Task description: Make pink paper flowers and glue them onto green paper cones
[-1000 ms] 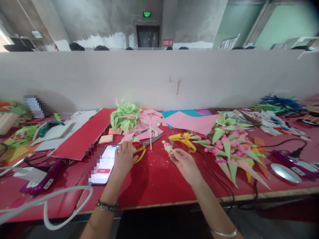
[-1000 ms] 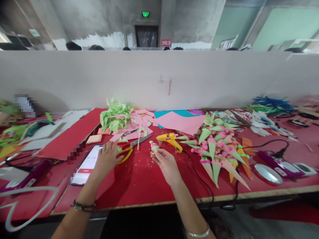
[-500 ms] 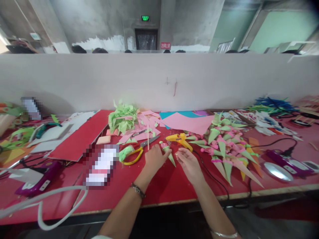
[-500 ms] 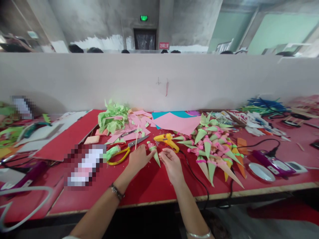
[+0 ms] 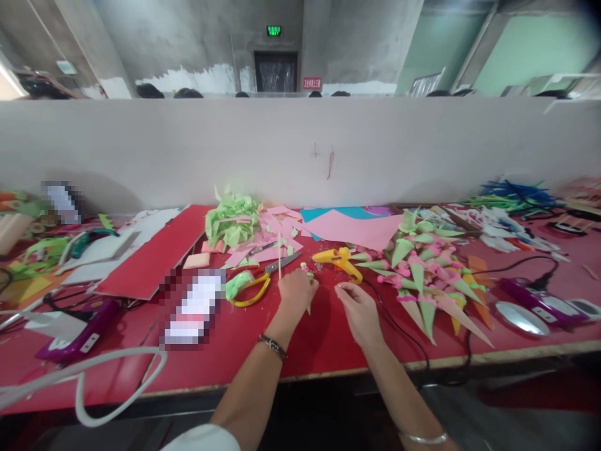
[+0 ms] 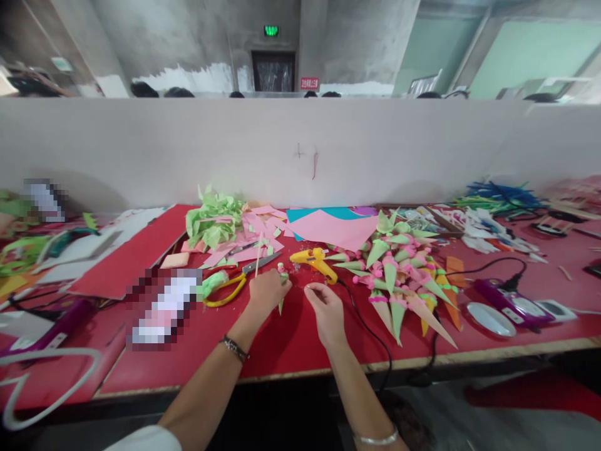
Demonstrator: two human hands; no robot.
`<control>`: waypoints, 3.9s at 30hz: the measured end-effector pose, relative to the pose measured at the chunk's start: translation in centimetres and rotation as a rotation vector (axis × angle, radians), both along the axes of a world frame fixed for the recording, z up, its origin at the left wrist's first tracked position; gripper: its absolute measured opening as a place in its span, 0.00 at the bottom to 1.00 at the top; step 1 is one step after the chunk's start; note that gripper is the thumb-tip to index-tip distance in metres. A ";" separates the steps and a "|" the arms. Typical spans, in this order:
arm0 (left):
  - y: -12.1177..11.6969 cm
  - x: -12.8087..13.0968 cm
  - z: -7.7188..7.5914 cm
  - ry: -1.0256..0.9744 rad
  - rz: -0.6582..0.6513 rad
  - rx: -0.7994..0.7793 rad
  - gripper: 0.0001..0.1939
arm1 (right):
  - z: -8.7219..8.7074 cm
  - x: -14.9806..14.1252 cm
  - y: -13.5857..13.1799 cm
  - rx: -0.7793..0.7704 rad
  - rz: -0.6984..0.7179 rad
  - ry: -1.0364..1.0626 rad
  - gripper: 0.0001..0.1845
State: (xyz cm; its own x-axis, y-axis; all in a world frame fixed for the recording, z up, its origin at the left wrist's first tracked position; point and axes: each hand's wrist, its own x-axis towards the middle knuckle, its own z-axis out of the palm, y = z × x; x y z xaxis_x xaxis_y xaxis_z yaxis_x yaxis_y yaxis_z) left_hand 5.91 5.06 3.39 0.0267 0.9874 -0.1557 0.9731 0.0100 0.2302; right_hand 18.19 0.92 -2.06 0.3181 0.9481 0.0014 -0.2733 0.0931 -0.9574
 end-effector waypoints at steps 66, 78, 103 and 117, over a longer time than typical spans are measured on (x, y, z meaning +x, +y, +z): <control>-3.7 -7.2 -2.4 -1.595 -0.172 -0.125 0.20 | 1.3 -0.3 -0.9 0.078 0.076 -0.325 0.10; -4.0 -7.1 -1.9 -1.526 -0.138 -0.198 0.20 | 1.9 -0.3 -1.3 0.024 0.117 -0.391 0.10; -4.1 -6.8 -2.2 -1.386 -0.180 -0.265 0.24 | 5.2 -4.3 -1.6 0.315 0.286 -0.468 0.06; -4.2 -6.6 -1.8 -1.388 -0.191 -0.210 0.22 | 5.1 -5.3 -1.5 0.367 0.259 -0.610 0.09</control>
